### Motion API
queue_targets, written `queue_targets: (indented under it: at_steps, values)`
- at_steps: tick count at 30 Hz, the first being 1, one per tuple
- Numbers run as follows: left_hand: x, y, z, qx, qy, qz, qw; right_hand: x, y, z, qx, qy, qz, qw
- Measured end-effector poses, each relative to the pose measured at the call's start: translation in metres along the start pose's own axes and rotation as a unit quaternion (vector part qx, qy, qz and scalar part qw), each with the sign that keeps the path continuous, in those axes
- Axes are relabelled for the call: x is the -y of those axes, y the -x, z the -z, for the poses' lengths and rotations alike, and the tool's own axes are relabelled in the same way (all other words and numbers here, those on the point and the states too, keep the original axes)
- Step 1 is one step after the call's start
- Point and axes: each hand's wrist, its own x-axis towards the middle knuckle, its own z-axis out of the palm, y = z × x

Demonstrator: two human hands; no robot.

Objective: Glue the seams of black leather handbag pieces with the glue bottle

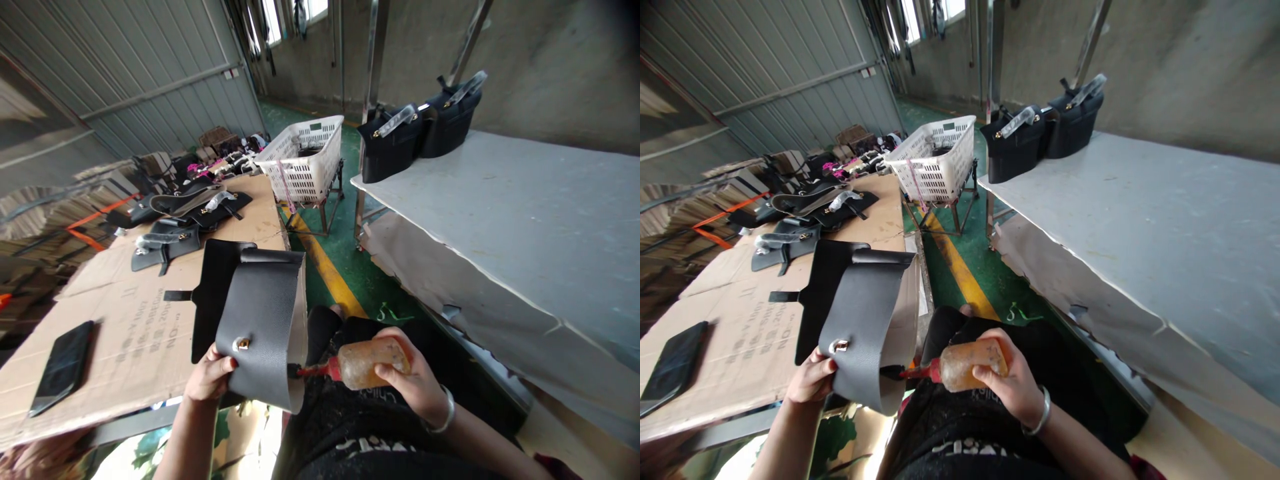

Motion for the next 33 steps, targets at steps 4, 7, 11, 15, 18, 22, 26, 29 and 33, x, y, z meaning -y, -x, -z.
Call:
queue_targets:
  at_steps: [4, 7, 11, 15, 18, 22, 26, 29, 33]
  values:
    - [-0.001, 0.000, -0.005, -0.002, -0.020, -0.003, 1.000, 0.005, 0.002, 0.001, 0.026, 0.027, 0.045, 0.998]
    - [-0.002, 0.000, -0.008, -0.011, -0.026, -0.009, 1.000, 0.004, 0.003, 0.004, 0.008, 0.056, 0.065, 0.996]
    - [-0.003, 0.000, -0.011, -0.018, -0.029, -0.011, 0.999, 0.003, 0.002, 0.010, -0.031, 0.110, 0.111, 0.987]
    - [-0.005, 0.001, -0.014, -0.014, -0.027, -0.011, 0.999, 0.008, 0.002, 0.014, -0.020, 0.107, 0.154, 0.982]
    - [-0.005, 0.000, -0.015, -0.012, -0.027, -0.009, 1.000, 0.010, 0.004, 0.013, 0.004, 0.124, 0.169, 0.978]
    - [-0.004, 0.000, -0.014, -0.014, -0.028, -0.010, 0.999, 0.008, 0.003, 0.012, -0.011, 0.139, 0.151, 0.979]
    - [-0.004, 0.000, -0.015, -0.013, -0.026, -0.012, 1.000, 0.007, -0.004, 0.010, -0.059, 0.111, 0.109, 0.986]
    - [-0.005, 0.000, -0.017, -0.008, -0.024, -0.009, 1.000, 0.005, -0.008, 0.006, -0.058, 0.080, 0.049, 0.994]
    - [-0.007, 0.000, -0.016, -0.009, -0.026, -0.008, 1.000, -0.003, -0.006, 0.001, -0.022, 0.016, -0.058, 0.998]
